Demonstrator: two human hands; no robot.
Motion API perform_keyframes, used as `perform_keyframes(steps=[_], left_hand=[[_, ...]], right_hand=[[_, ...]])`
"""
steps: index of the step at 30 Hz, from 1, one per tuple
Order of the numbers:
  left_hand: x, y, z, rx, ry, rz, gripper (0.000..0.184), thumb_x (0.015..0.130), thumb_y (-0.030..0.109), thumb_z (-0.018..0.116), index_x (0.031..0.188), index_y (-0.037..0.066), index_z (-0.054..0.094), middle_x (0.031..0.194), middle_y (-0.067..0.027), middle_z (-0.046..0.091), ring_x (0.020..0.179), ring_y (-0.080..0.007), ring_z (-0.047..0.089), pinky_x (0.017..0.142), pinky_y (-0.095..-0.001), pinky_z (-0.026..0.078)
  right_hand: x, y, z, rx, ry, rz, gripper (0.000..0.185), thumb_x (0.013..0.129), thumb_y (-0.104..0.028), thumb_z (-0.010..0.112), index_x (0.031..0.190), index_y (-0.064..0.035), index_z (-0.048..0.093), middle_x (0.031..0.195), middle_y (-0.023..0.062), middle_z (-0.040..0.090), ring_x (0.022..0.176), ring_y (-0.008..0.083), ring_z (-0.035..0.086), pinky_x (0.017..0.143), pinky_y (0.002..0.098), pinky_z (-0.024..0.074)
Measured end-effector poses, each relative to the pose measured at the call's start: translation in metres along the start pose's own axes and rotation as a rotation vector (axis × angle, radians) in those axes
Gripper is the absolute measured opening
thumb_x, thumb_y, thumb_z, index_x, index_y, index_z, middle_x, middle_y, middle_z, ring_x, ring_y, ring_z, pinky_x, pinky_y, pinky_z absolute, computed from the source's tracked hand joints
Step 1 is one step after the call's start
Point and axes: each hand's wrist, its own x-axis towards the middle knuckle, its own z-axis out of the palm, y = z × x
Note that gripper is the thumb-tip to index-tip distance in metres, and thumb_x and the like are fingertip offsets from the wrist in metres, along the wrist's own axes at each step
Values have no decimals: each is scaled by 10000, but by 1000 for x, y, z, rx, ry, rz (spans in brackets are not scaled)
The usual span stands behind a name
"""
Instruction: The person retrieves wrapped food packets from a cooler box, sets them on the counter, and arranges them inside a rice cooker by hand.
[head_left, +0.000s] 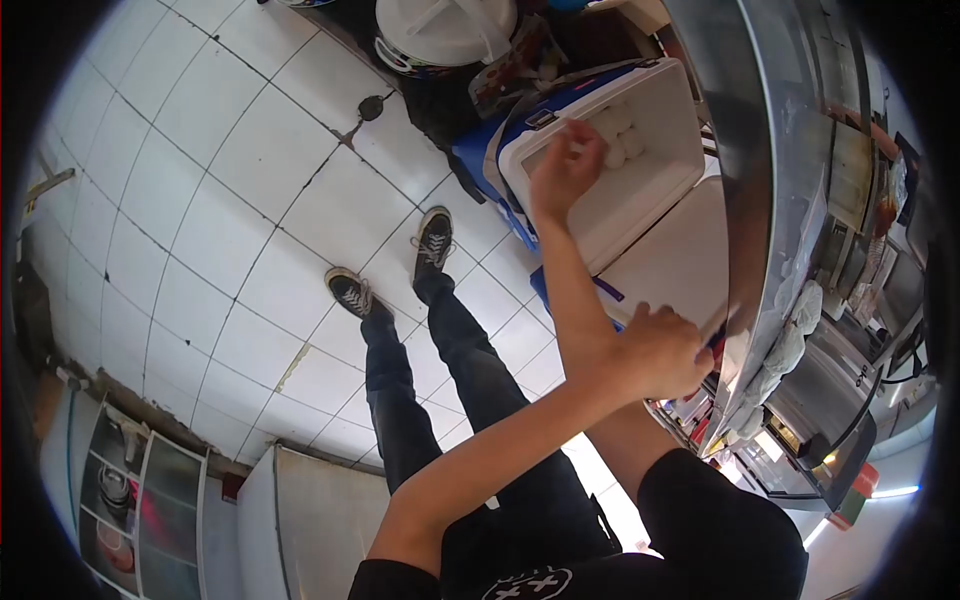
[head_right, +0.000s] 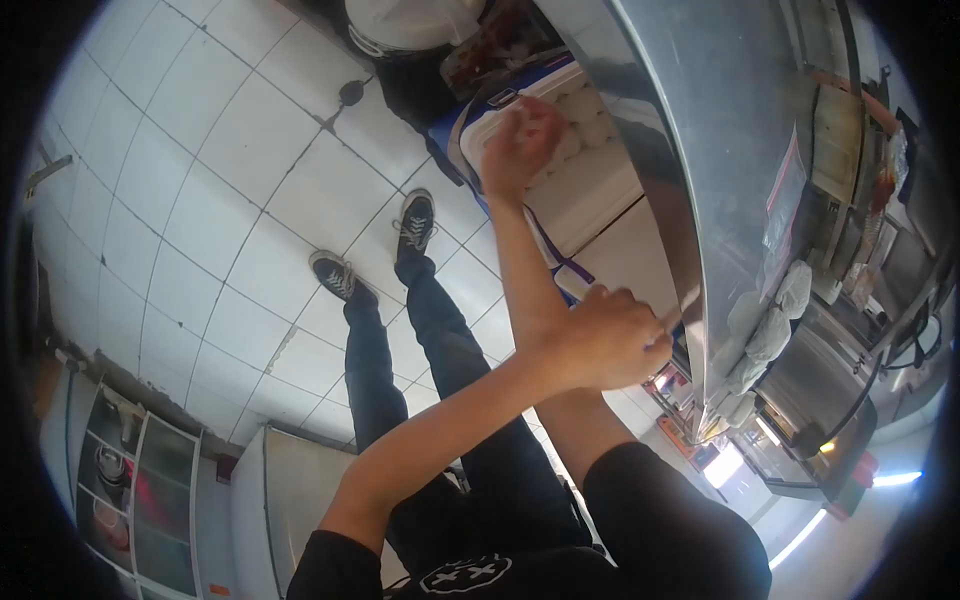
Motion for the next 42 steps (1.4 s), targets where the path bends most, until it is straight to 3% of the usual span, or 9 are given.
perform_keyframes(steps=[3,7,12,16,23,31,37,38,42], left_hand=[[10,11,-14,-34,-194,5,342,967,292,459,956,19,664,952,-199,687,972,-376,660,912,-495,486],[28,-12,1,-140,-184,64,352,979,308,459,973,22,665,991,-200,697,962,-374,655,938,-511,474],[35,-62,-3,-77,66,343,355,957,295,490,1063,5,665,1003,-229,686,1123,-375,578,1032,-489,415],[21,-100,16,-445,771,235,190,884,100,573,1025,35,682,1034,-157,648,1130,-337,556,1000,-440,410],[-122,-176,28,-323,754,-395,341,804,-28,646,1130,70,635,1126,-127,637,1078,-322,591,962,-441,423],[-292,-185,107,453,489,-1168,292,820,144,629,1090,35,607,1198,-146,553,1227,-317,472,1039,-572,310],[-287,-194,110,452,491,-1163,216,827,148,625,1018,50,597,1132,-112,582,1154,-300,514,1032,-541,319],[-284,-197,109,453,501,-1140,211,827,146,625,1013,52,597,1117,-107,585,1141,-297,518,1030,-532,321],[-283,-192,108,427,504,-1081,196,827,142,628,1001,58,598,1078,-96,589,1109,-289,527,1022,-507,328]], right_hand=[[53,96,-4,-15,340,217,285,930,-199,557,1094,33,581,1144,190,577,1049,294,577,856,391,493],[92,192,-24,377,494,1107,438,956,-282,521,1264,29,528,1225,180,559,1011,313,586,784,440,533],[127,331,-68,611,186,1085,496,1003,-380,410,1382,-76,510,1309,166,547,1178,317,550,945,480,525],[136,364,-81,560,-101,1074,493,996,-364,424,1377,-68,523,1333,163,546,1226,333,528,965,476,519],[155,406,-66,746,-44,1429,601,899,-442,621,1345,-44,555,1379,170,550,1277,328,519,939,416,526],[134,467,-58,938,-201,936,698,858,-406,697,1363,28,486,1395,168,570,1138,369,645,998,448,492],[154,459,-64,820,-84,1242,530,1001,-371,480,1353,26,477,1465,167,503,1319,272,506,967,446,493],[157,456,-60,531,-312,936,531,985,-387,458,1359,-11,496,1437,158,523,1299,286,516,1001,463,468],[144,394,-67,707,-3,1052,612,962,-470,450,1428,-72,427,1488,134,457,1350,272,447,1079,493,358]])
